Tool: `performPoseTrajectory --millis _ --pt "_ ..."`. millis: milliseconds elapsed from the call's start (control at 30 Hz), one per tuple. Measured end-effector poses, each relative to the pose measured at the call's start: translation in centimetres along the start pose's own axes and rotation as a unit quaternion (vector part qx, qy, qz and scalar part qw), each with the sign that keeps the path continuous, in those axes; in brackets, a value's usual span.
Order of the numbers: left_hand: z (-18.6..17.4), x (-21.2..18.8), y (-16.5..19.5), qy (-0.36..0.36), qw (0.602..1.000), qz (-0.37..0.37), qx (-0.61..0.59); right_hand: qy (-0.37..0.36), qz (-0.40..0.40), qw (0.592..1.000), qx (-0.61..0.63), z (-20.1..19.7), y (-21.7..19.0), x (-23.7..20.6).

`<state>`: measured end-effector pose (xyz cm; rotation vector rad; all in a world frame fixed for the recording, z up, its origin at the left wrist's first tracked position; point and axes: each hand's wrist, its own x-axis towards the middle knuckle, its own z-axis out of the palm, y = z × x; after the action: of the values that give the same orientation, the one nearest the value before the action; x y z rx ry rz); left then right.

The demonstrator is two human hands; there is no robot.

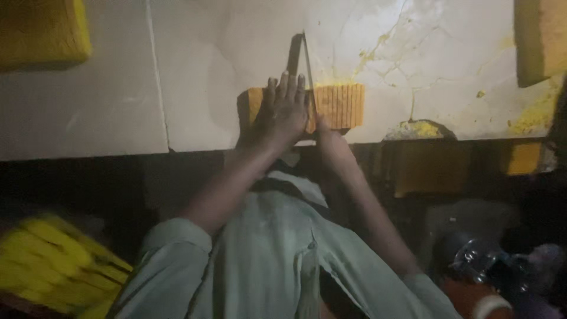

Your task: The person removes a rectangular yellow block from a metal mold, flips it, and uses a long knife to slice it into thin strips. The strips are separated and stacked on the work surface.

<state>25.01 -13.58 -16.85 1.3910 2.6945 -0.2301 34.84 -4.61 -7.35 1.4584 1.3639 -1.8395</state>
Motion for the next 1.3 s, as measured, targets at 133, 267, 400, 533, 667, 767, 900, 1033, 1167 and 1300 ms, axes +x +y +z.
performPoseTrajectory --millis 133,267,400,533,667,767,900,1033,1167,1300 --pt "-1.0 -0.1 -0.8 0.047 0.978 -0.115 -0.165 0.021 0.065 0.998 -0.004 1.2 -2.8 -4.2" --pt "-2.6 -0.3 -1.3 -0.071 0.971 -0.066 -0.217 -0.049 -0.221 0.797 -0.560 -2.7 3.5 -5.3" --pt "-2.8 -0.5 -1.2 -0.132 0.968 -0.051 -0.209 0.032 0.029 0.930 -0.366 -6.1 11.3 1.3" --pt "-1.2 -0.7 -0.8 0.076 0.967 -0.060 -0.237 -0.002 -0.225 0.830 -0.511 -5.0 9.6 8.2" --pt "0.8 -0.4 -0.7 0.047 0.997 -0.044 -0.041 -0.039 -0.076 0.996 -0.007 -1.7 1.2 8.1" --pt "1.1 -0.3 -0.7 0.062 0.990 -0.087 -0.094 -0.025 0.023 0.998 0.054 -0.4 0.1 2.9" --pt "0.8 -0.5 -0.8 0.031 0.973 -0.090 -0.209 -0.068 -0.325 0.799 -0.501 -4.8 7.2 -3.3" --pt "1.3 -0.5 -0.7 -0.019 0.971 -0.090 -0.219 0.046 -0.001 0.942 -0.332 -6.4 13.1 1.9" --pt "2.2 -0.3 -0.6 0.100 0.964 -0.097 -0.227 0.040 -0.101 0.941 -0.321 -3.6 9.4 8.0" --pt "2.0 -0.9 -1.1 0.102 0.991 -0.074 -0.038 0.008 -0.045 0.998 -0.042 -0.6 1.9 7.1"
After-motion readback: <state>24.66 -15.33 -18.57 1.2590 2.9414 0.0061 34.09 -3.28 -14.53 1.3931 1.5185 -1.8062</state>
